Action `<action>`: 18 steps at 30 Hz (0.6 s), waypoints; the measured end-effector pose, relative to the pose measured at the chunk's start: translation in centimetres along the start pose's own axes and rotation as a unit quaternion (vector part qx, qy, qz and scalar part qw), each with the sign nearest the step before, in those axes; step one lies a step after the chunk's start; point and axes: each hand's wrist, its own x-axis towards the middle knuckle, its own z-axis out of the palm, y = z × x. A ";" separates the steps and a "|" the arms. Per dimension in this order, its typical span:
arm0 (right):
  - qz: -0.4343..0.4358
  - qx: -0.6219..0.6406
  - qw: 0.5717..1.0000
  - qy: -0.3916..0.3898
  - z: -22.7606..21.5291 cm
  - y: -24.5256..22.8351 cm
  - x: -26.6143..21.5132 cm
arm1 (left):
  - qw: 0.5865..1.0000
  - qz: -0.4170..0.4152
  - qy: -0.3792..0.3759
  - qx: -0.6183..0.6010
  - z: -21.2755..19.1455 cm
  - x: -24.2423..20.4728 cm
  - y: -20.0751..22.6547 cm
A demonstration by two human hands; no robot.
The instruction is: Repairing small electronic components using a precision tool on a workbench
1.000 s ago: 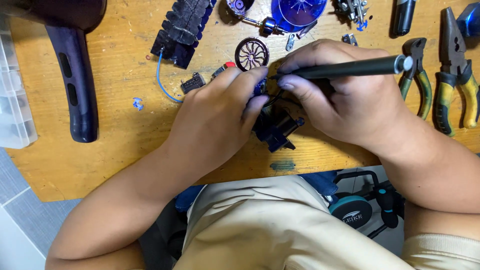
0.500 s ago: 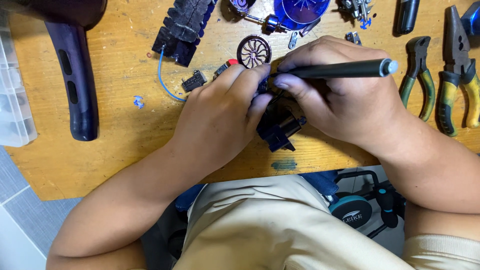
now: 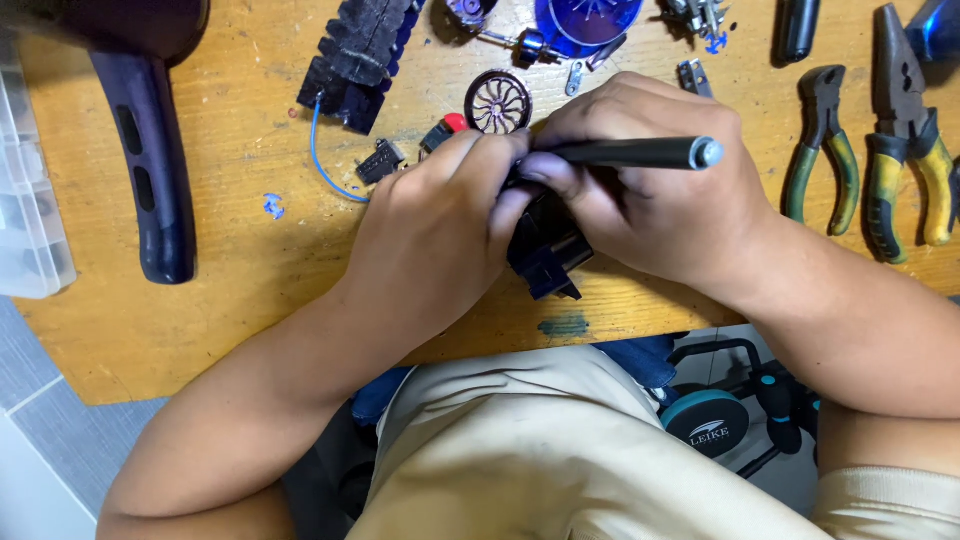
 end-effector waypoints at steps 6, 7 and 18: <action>0.024 -0.011 0.999 -0.017 -0.4 -0.5 0.2 | 0.998 -0.001 -0.009 -0.058 -0.5 0.1 -0.5; 0.024 -0.011 0.999 -0.018 -0.4 -0.6 0.2 | 0.998 -0.003 -0.009 -0.058 -0.7 0.1 -0.5; 0.072 0.020 0.990 0.118 -3.1 -0.7 -1.2 | 0.996 0.027 0.076 -0.034 -2.2 -0.7 -0.6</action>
